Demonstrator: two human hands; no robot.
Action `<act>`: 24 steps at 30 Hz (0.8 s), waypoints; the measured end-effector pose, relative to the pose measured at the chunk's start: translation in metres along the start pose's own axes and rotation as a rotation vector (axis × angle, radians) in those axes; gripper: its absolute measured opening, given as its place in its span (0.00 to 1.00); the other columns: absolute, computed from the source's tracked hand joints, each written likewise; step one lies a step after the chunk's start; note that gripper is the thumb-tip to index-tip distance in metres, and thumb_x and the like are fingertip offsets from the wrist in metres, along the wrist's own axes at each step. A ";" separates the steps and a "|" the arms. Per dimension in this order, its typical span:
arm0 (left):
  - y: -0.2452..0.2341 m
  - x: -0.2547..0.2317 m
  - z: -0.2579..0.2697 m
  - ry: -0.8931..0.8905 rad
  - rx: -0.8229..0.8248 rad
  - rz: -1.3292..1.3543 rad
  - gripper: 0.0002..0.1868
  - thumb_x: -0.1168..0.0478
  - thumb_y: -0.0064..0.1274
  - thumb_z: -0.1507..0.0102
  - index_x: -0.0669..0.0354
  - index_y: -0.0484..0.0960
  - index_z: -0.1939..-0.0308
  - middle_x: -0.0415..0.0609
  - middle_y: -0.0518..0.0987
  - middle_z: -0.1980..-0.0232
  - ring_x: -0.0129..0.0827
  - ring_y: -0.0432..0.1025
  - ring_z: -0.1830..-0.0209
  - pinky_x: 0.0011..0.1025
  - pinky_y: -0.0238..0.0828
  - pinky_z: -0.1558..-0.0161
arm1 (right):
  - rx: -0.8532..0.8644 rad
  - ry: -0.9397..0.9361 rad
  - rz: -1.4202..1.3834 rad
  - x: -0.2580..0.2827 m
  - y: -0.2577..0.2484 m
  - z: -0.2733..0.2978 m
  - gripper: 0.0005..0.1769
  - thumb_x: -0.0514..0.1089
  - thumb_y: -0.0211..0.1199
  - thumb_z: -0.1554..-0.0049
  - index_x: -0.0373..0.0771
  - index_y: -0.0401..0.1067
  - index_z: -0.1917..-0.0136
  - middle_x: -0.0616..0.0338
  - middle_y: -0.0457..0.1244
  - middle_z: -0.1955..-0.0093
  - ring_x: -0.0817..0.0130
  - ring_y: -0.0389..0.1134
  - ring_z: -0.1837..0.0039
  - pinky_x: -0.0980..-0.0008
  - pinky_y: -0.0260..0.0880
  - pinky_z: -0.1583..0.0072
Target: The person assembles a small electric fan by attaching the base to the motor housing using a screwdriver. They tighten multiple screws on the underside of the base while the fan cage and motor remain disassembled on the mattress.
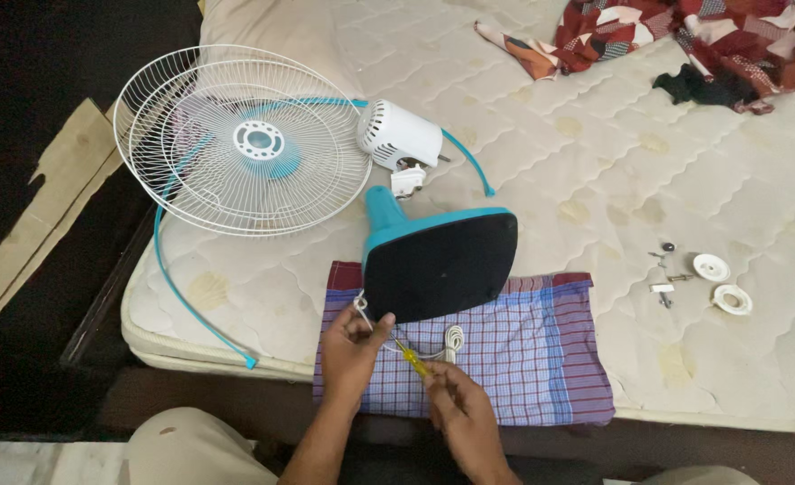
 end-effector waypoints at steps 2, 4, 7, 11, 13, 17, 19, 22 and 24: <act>-0.003 0.001 0.000 0.006 -0.007 -0.067 0.16 0.60 0.67 0.38 0.72 0.83 0.55 0.40 0.73 0.75 0.22 0.61 0.78 0.23 0.56 0.74 | -0.055 0.118 0.071 -0.007 -0.007 -0.005 0.20 0.46 0.50 0.37 0.37 0.74 0.38 0.62 0.61 0.71 0.73 0.59 0.69 0.74 0.60 0.65; -0.005 0.002 0.002 -0.008 -0.027 -0.034 0.16 0.61 0.67 0.39 0.70 0.83 0.56 0.39 0.73 0.75 0.22 0.62 0.76 0.23 0.57 0.74 | -0.086 0.087 -0.052 -0.008 -0.008 -0.008 0.19 0.45 0.50 0.37 0.35 0.74 0.39 0.61 0.59 0.70 0.71 0.57 0.69 0.71 0.59 0.65; -0.004 -0.003 0.003 -0.044 -0.073 -0.061 0.17 0.61 0.66 0.41 0.65 0.81 0.52 0.42 0.78 0.70 0.24 0.70 0.71 0.23 0.67 0.69 | -0.158 0.141 -0.187 -0.009 -0.012 -0.011 0.19 0.47 0.47 0.35 0.34 0.72 0.43 0.60 0.61 0.67 0.70 0.61 0.66 0.70 0.63 0.62; -0.002 -0.031 0.006 0.206 -0.150 -0.030 0.21 0.65 0.65 0.44 0.69 0.80 0.50 0.45 0.72 0.46 0.26 0.77 0.55 0.26 0.81 0.58 | -0.191 0.100 -0.229 -0.003 -0.014 -0.011 0.21 0.50 0.42 0.33 0.32 0.69 0.47 0.55 0.63 0.63 0.66 0.66 0.62 0.64 0.67 0.58; -0.001 -0.052 0.007 0.320 -0.174 -0.058 0.19 0.65 0.65 0.42 0.70 0.81 0.49 0.49 0.72 0.43 0.28 0.78 0.51 0.26 0.80 0.52 | -0.202 0.121 -0.215 0.000 -0.015 -0.010 0.22 0.53 0.40 0.34 0.36 0.69 0.46 0.56 0.66 0.61 0.66 0.69 0.58 0.64 0.70 0.52; 0.008 -0.099 0.014 0.518 -0.244 -0.201 0.16 0.66 0.66 0.41 0.69 0.85 0.51 0.51 0.74 0.47 0.32 0.77 0.54 0.28 0.79 0.57 | -0.232 0.076 -0.194 0.004 -0.017 -0.010 0.23 0.55 0.39 0.33 0.38 0.68 0.44 0.53 0.69 0.58 0.62 0.73 0.50 0.62 0.72 0.44; 0.020 -0.119 0.010 0.530 -0.239 -0.177 0.14 0.65 0.66 0.42 0.68 0.85 0.54 0.52 0.75 0.48 0.32 0.77 0.57 0.27 0.79 0.58 | -0.220 0.046 -0.258 0.006 -0.017 -0.010 0.22 0.55 0.39 0.33 0.38 0.67 0.43 0.50 0.70 0.56 0.60 0.74 0.47 0.61 0.72 0.43; 0.043 -0.138 0.001 0.478 -0.202 -0.306 0.15 0.62 0.67 0.42 0.64 0.87 0.54 0.51 0.79 0.51 0.35 0.78 0.61 0.30 0.77 0.59 | -0.216 0.061 -0.307 0.007 -0.019 -0.011 0.22 0.54 0.39 0.33 0.38 0.66 0.41 0.48 0.71 0.52 0.57 0.74 0.44 0.59 0.72 0.40; 0.053 -0.145 -0.001 0.560 -0.162 -0.378 0.17 0.60 0.67 0.42 0.62 0.86 0.52 0.52 0.80 0.51 0.38 0.78 0.58 0.32 0.75 0.55 | -0.222 0.070 -0.312 0.007 -0.021 -0.012 0.22 0.54 0.39 0.33 0.38 0.66 0.40 0.48 0.71 0.49 0.57 0.74 0.43 0.59 0.73 0.39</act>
Point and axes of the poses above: each hand's wrist, its own z-axis away from the middle knuckle, its own y-axis out of the palm, x = y × z, the point moved 4 cm from there along -z, towards the middle knuckle
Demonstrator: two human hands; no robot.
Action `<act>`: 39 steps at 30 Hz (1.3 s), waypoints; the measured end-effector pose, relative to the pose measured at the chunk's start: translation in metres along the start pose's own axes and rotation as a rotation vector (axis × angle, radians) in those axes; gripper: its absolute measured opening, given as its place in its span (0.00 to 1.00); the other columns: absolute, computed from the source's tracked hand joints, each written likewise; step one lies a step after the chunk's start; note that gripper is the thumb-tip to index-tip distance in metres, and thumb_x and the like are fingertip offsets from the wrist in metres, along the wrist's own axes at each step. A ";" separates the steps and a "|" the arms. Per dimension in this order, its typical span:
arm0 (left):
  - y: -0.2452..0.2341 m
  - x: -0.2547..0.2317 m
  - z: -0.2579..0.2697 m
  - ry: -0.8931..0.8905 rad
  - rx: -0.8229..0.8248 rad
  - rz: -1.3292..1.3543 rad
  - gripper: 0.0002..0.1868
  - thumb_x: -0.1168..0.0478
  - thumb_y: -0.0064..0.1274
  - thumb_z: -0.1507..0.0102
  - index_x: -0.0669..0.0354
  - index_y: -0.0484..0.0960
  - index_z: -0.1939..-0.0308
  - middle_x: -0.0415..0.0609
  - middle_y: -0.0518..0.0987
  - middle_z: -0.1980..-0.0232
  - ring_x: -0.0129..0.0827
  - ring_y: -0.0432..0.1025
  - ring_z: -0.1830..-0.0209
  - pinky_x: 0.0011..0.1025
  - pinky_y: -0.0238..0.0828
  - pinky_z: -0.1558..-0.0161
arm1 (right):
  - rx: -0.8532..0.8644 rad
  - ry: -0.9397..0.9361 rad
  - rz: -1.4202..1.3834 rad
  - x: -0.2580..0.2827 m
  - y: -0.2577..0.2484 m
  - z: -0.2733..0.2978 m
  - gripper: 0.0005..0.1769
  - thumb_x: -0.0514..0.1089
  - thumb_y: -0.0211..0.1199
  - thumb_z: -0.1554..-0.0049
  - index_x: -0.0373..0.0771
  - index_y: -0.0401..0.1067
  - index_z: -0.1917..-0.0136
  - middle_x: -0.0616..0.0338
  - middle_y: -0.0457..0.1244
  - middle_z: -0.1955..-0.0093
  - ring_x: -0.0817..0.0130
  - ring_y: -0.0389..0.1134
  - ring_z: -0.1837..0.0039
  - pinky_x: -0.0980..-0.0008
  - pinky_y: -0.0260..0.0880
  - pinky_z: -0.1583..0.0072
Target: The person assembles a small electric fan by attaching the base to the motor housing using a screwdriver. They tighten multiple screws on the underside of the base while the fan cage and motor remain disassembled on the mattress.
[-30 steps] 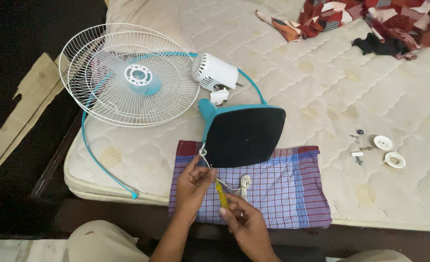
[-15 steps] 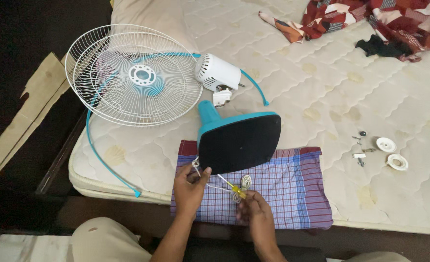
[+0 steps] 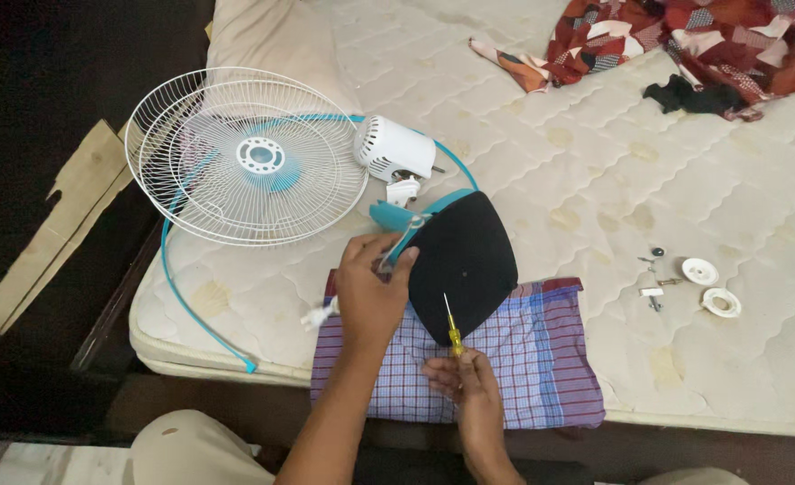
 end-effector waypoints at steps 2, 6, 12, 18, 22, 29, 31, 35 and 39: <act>0.003 -0.008 -0.002 0.219 -0.001 0.020 0.20 0.60 0.67 0.42 0.62 0.85 0.47 0.55 0.79 0.48 0.42 0.77 0.50 0.34 0.74 0.49 | -0.005 -0.008 0.010 0.002 -0.001 0.001 0.22 0.54 0.39 0.33 0.38 0.66 0.40 0.50 0.72 0.47 0.60 0.74 0.42 0.60 0.72 0.38; -0.003 0.002 0.005 0.282 0.047 -0.124 0.31 0.57 0.69 0.43 0.60 0.79 0.37 0.58 0.77 0.43 0.51 0.73 0.43 0.44 0.68 0.42 | -0.001 -0.002 -0.064 0.007 -0.001 0.002 0.23 0.54 0.39 0.32 0.36 0.65 0.40 0.48 0.71 0.45 0.59 0.73 0.41 0.59 0.71 0.38; -0.022 0.033 0.026 0.008 0.060 -0.212 0.38 0.55 0.69 0.43 0.62 0.70 0.32 0.62 0.72 0.40 0.51 0.69 0.41 0.45 0.67 0.41 | -0.020 0.016 -0.021 0.012 0.002 0.003 0.22 0.53 0.39 0.33 0.36 0.65 0.40 0.48 0.71 0.47 0.60 0.74 0.43 0.60 0.74 0.40; -0.028 0.049 0.050 -0.154 0.146 0.313 0.31 0.61 0.61 0.39 0.61 0.70 0.33 0.52 0.80 0.45 0.31 0.77 0.49 0.29 0.76 0.51 | -0.013 0.010 0.032 0.009 0.002 0.005 0.22 0.55 0.43 0.34 0.38 0.66 0.40 0.49 0.71 0.54 0.63 0.74 0.51 0.63 0.72 0.48; -0.029 0.057 0.051 -0.295 0.142 0.300 0.27 0.64 0.59 0.37 0.61 0.73 0.34 0.49 0.82 0.48 0.30 0.78 0.55 0.27 0.76 0.53 | 0.014 -0.020 0.073 0.005 0.005 0.002 0.20 0.53 0.46 0.34 0.37 0.68 0.40 0.50 0.69 0.59 0.64 0.71 0.58 0.64 0.71 0.52; -0.030 0.055 0.055 -0.157 0.178 0.422 0.31 0.72 0.55 0.38 0.63 0.65 0.31 0.52 0.74 0.35 0.36 0.73 0.36 0.28 0.72 0.40 | 0.188 -0.160 0.024 -0.001 0.003 0.005 0.19 0.47 0.53 0.37 0.31 0.70 0.39 0.53 0.68 0.61 0.68 0.69 0.60 0.67 0.72 0.54; -0.028 0.057 0.058 -0.210 0.179 0.515 0.32 0.74 0.55 0.38 0.62 0.65 0.30 0.55 0.71 0.35 0.40 0.73 0.36 0.30 0.73 0.40 | 0.169 -0.116 0.071 -0.005 -0.002 0.010 0.19 0.47 0.53 0.37 0.33 0.70 0.38 0.53 0.67 0.62 0.69 0.68 0.61 0.68 0.70 0.55; -0.029 0.060 0.054 -0.130 0.120 0.464 0.32 0.73 0.55 0.38 0.62 0.66 0.30 0.55 0.64 0.29 0.42 0.74 0.37 0.32 0.75 0.42 | 0.149 -0.207 0.158 -0.003 -0.008 0.014 0.19 0.48 0.51 0.36 0.33 0.69 0.39 0.52 0.68 0.62 0.69 0.68 0.61 0.70 0.69 0.55; -0.035 0.061 0.052 -0.162 0.149 0.311 0.30 0.69 0.56 0.37 0.56 0.71 0.31 0.54 0.64 0.32 0.38 0.75 0.41 0.31 0.78 0.43 | 0.130 -0.161 0.125 0.001 -0.004 0.015 0.20 0.47 0.51 0.37 0.32 0.69 0.39 0.52 0.68 0.61 0.67 0.69 0.61 0.69 0.71 0.55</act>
Point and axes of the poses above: each hand's wrist, its own z-axis away from the middle knuckle, its own y-axis out of the palm, x = y × z, the point moved 4 cm from there along -z, towards the middle knuckle
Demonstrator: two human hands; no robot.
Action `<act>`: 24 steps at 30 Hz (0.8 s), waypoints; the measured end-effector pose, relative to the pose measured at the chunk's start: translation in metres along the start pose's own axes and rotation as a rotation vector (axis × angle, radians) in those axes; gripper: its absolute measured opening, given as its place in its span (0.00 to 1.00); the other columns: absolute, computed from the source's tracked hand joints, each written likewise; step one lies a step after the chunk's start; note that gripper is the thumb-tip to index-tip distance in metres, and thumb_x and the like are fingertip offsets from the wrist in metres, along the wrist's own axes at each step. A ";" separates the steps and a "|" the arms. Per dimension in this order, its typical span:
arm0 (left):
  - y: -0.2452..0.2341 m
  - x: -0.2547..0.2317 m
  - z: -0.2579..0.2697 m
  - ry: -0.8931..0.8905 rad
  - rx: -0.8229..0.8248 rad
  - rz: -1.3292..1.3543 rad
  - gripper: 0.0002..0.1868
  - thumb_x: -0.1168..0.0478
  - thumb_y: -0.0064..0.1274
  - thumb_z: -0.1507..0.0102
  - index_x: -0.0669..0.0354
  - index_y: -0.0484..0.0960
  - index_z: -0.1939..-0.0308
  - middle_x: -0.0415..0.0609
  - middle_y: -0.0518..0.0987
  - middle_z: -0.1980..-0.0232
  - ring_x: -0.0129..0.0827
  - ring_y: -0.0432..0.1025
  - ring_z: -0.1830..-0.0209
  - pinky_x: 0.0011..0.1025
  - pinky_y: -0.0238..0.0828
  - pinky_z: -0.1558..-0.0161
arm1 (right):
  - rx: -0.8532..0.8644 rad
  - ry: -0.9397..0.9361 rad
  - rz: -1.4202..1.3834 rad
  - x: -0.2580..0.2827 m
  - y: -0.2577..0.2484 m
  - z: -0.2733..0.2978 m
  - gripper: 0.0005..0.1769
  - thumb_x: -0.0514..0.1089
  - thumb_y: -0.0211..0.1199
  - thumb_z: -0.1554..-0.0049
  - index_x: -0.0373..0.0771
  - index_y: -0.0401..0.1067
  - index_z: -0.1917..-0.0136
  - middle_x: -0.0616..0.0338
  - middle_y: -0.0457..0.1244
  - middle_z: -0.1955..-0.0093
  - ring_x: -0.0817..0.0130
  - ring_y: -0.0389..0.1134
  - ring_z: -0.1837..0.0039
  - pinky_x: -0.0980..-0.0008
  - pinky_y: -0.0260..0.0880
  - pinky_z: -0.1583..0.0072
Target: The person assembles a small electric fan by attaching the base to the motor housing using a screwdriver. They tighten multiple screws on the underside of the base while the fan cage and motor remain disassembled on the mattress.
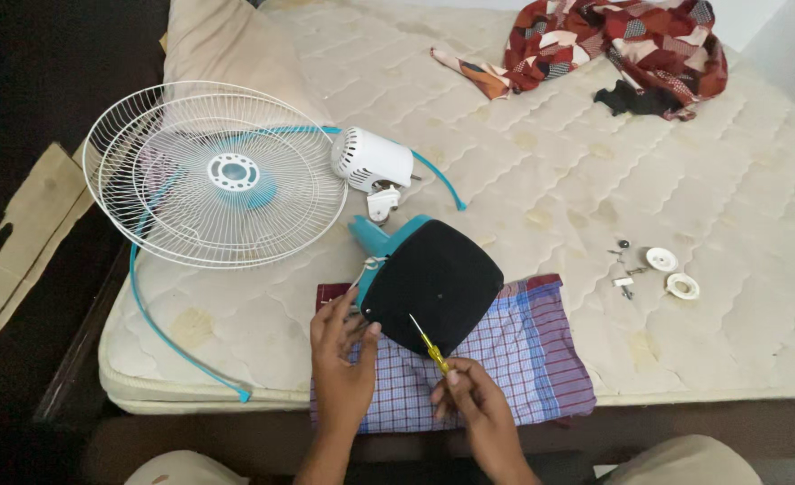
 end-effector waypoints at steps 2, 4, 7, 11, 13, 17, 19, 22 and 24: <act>-0.002 -0.004 0.000 -0.003 -0.004 0.014 0.29 0.68 0.57 0.37 0.55 0.73 0.31 0.53 0.67 0.35 0.37 0.75 0.41 0.31 0.78 0.44 | 0.010 -0.011 -0.015 0.008 0.005 -0.001 0.20 0.46 0.52 0.36 0.31 0.70 0.38 0.52 0.68 0.61 0.68 0.68 0.60 0.69 0.71 0.54; -0.003 -0.007 0.000 -0.006 -0.029 -0.017 0.28 0.67 0.57 0.38 0.53 0.75 0.32 0.53 0.65 0.36 0.37 0.76 0.44 0.31 0.78 0.45 | 0.053 -0.088 -0.003 0.020 0.012 -0.002 0.20 0.45 0.53 0.36 0.30 0.70 0.37 0.53 0.68 0.60 0.69 0.68 0.59 0.70 0.70 0.54; -0.005 -0.008 -0.002 -0.023 -0.027 -0.036 0.28 0.67 0.58 0.39 0.53 0.76 0.34 0.52 0.65 0.39 0.36 0.78 0.46 0.30 0.79 0.47 | 0.086 -0.198 0.059 0.044 0.018 0.000 0.19 0.43 0.54 0.37 0.29 0.71 0.37 0.53 0.68 0.60 0.70 0.68 0.59 0.71 0.70 0.54; -0.006 -0.009 -0.007 0.022 0.020 -0.035 0.27 0.65 0.59 0.38 0.53 0.76 0.33 0.52 0.71 0.43 0.35 0.79 0.47 0.30 0.80 0.48 | 0.077 -0.213 0.275 0.080 0.014 0.000 0.19 0.43 0.57 0.39 0.31 0.73 0.38 0.56 0.70 0.62 0.72 0.69 0.59 0.72 0.73 0.54; -0.003 -0.008 -0.009 0.027 0.048 0.018 0.28 0.66 0.58 0.36 0.54 0.74 0.32 0.52 0.74 0.44 0.35 0.79 0.46 0.31 0.79 0.46 | 0.079 -0.234 0.371 0.098 0.009 -0.003 0.18 0.44 0.59 0.40 0.32 0.76 0.40 0.55 0.71 0.63 0.72 0.70 0.60 0.73 0.72 0.55; 0.004 -0.009 -0.010 -0.015 0.130 0.099 0.32 0.67 0.57 0.36 0.55 0.68 0.28 0.53 0.77 0.42 0.36 0.79 0.42 0.32 0.80 0.45 | 0.082 -0.368 0.578 0.123 0.003 -0.013 0.17 0.44 0.62 0.42 0.33 0.77 0.43 0.58 0.73 0.65 0.74 0.73 0.63 0.74 0.73 0.59; 0.010 -0.011 -0.012 -0.027 0.148 0.122 0.34 0.67 0.57 0.37 0.54 0.66 0.26 0.53 0.77 0.39 0.36 0.79 0.42 0.32 0.80 0.47 | 0.035 -0.371 0.576 0.123 0.001 -0.015 0.16 0.43 0.62 0.42 0.33 0.78 0.43 0.57 0.73 0.65 0.74 0.72 0.64 0.74 0.73 0.60; 0.015 -0.010 -0.013 -0.020 0.175 0.071 0.36 0.68 0.57 0.37 0.53 0.64 0.25 0.53 0.77 0.37 0.36 0.80 0.42 0.30 0.82 0.47 | 0.034 -0.361 0.525 0.110 -0.002 -0.014 0.16 0.41 0.63 0.42 0.33 0.79 0.43 0.57 0.73 0.66 0.75 0.72 0.65 0.75 0.72 0.60; 0.021 -0.010 -0.013 -0.001 0.178 0.057 0.37 0.68 0.57 0.37 0.53 0.64 0.25 0.55 0.77 0.38 0.36 0.80 0.43 0.30 0.82 0.48 | 0.060 -0.372 0.487 0.105 -0.006 -0.016 0.15 0.41 0.62 0.42 0.33 0.79 0.43 0.57 0.73 0.66 0.75 0.71 0.65 0.75 0.72 0.61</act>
Point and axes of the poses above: each hand's wrist, its own z-axis away from the middle knuckle, its own y-axis out of the palm, x = y × z, the point moved 4 cm from there along -z, towards the middle knuckle
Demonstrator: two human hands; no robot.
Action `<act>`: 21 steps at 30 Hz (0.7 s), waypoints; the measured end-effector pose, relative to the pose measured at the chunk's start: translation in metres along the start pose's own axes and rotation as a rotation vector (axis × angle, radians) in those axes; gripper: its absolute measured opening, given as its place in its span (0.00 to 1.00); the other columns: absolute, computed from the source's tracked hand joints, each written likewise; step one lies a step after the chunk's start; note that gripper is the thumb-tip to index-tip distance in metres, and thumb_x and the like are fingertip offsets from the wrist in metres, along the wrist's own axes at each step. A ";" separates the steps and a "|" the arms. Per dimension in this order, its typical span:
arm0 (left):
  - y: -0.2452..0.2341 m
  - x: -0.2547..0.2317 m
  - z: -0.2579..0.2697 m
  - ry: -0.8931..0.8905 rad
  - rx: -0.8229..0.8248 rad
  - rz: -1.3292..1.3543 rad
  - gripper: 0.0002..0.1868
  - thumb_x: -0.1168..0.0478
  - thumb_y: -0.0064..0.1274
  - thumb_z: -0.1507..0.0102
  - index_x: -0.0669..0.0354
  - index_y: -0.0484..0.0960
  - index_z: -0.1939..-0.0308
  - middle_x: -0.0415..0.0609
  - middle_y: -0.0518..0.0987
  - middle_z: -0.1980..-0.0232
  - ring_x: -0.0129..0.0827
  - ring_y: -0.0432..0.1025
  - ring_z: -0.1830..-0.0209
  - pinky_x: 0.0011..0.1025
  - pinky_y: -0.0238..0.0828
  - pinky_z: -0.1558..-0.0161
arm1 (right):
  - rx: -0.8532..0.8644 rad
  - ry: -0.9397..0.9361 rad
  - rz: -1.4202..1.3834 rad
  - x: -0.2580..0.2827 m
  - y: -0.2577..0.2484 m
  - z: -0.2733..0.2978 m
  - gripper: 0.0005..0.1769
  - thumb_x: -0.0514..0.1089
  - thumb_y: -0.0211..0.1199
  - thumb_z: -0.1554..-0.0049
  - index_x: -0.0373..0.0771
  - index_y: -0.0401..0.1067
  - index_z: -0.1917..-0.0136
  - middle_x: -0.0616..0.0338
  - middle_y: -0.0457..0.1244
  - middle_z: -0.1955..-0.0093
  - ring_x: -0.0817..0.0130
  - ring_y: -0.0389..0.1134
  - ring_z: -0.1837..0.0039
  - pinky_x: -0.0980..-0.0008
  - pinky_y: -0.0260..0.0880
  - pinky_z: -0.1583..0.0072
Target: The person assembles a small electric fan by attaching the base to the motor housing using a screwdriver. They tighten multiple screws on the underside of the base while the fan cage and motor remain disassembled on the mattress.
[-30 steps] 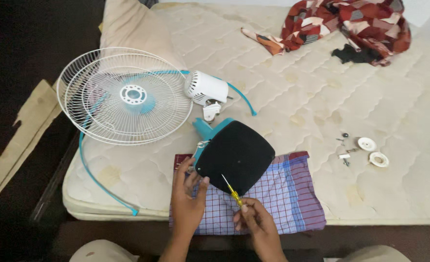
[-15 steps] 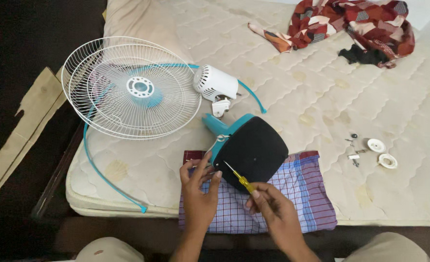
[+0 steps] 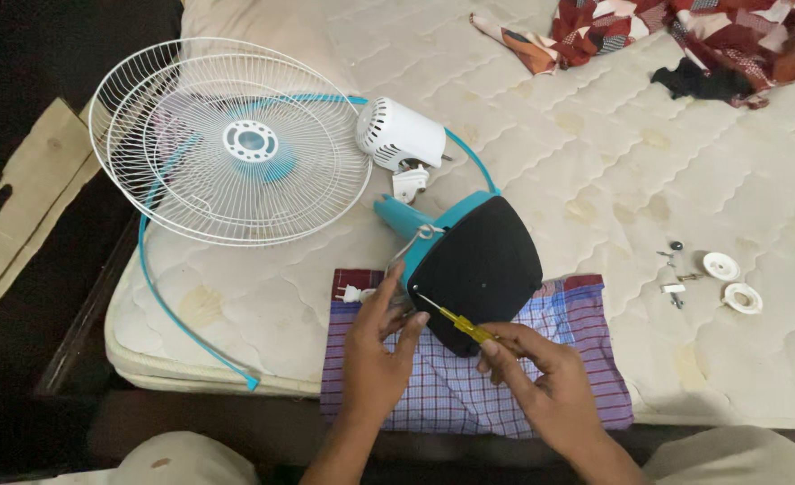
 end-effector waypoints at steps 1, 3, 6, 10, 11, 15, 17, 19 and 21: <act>0.003 -0.001 0.000 0.013 -0.005 0.014 0.37 0.68 0.57 0.37 0.53 0.64 0.25 0.55 0.77 0.38 0.37 0.81 0.43 0.30 0.82 0.48 | 0.007 -0.018 -0.016 -0.001 0.000 0.000 0.15 0.41 0.62 0.42 0.32 0.78 0.43 0.57 0.73 0.66 0.75 0.71 0.65 0.75 0.72 0.61; -0.002 -0.004 -0.002 0.019 -0.007 -0.012 0.36 0.68 0.58 0.37 0.52 0.64 0.25 0.56 0.77 0.37 0.38 0.81 0.42 0.31 0.82 0.48 | 0.010 -0.029 -0.042 -0.001 0.006 -0.002 0.15 0.40 0.62 0.41 0.32 0.78 0.43 0.58 0.73 0.66 0.76 0.71 0.65 0.75 0.72 0.61; 0.002 -0.008 -0.005 0.011 0.004 -0.053 0.37 0.68 0.58 0.37 0.51 0.65 0.25 0.56 0.76 0.35 0.38 0.80 0.42 0.31 0.82 0.49 | -0.021 -0.004 -0.034 0.000 0.004 -0.003 0.15 0.40 0.61 0.41 0.33 0.78 0.43 0.58 0.73 0.67 0.76 0.71 0.65 0.75 0.71 0.62; 0.003 -0.013 -0.008 0.001 0.019 -0.073 0.37 0.68 0.59 0.37 0.50 0.64 0.25 0.56 0.75 0.35 0.38 0.79 0.41 0.31 0.82 0.49 | -0.089 -0.012 -0.065 0.005 0.005 -0.003 0.14 0.39 0.61 0.40 0.32 0.78 0.44 0.58 0.72 0.68 0.77 0.69 0.66 0.76 0.70 0.62; 0.004 -0.014 -0.008 -0.017 0.026 -0.079 0.37 0.69 0.59 0.37 0.50 0.64 0.25 0.56 0.76 0.37 0.37 0.79 0.42 0.31 0.81 0.49 | -0.111 -0.015 -0.066 0.007 0.004 -0.003 0.13 0.39 0.61 0.41 0.32 0.79 0.44 0.58 0.72 0.68 0.77 0.69 0.67 0.76 0.70 0.62; 0.001 -0.021 -0.007 -0.108 0.010 -0.115 0.37 0.69 0.59 0.39 0.49 0.66 0.26 0.53 0.81 0.48 0.33 0.82 0.52 0.28 0.82 0.52 | -0.156 0.003 -0.044 0.015 -0.001 0.000 0.13 0.39 0.63 0.42 0.34 0.80 0.46 0.58 0.72 0.69 0.77 0.70 0.68 0.76 0.70 0.63; 0.005 -0.023 -0.006 -0.185 -0.005 -0.136 0.37 0.69 0.60 0.40 0.48 0.66 0.28 0.51 0.81 0.53 0.30 0.83 0.56 0.27 0.82 0.55 | -0.165 0.019 0.010 0.017 -0.007 0.001 0.12 0.40 0.64 0.43 0.36 0.80 0.47 0.59 0.73 0.70 0.77 0.71 0.69 0.75 0.71 0.65; 0.012 -0.032 -0.005 -0.094 -0.002 -0.136 0.37 0.71 0.61 0.41 0.51 0.68 0.29 0.50 0.79 0.55 0.30 0.82 0.57 0.28 0.82 0.57 | -0.181 -0.014 -0.005 0.020 -0.012 0.005 0.12 0.39 0.64 0.43 0.35 0.80 0.46 0.59 0.73 0.69 0.77 0.72 0.68 0.76 0.71 0.64; 0.016 -0.040 -0.007 -0.018 0.010 -0.156 0.36 0.71 0.61 0.42 0.53 0.69 0.30 0.49 0.78 0.57 0.30 0.81 0.59 0.28 0.82 0.58 | -0.207 -0.080 -0.005 0.022 -0.015 0.006 0.13 0.39 0.65 0.44 0.35 0.80 0.46 0.60 0.73 0.67 0.78 0.73 0.66 0.76 0.71 0.63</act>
Point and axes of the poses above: each hand's wrist, its own z-axis away from the middle knuckle, its own y-axis out of the palm, x = y × z, the point moved 4 cm from there along -z, towards the middle knuckle
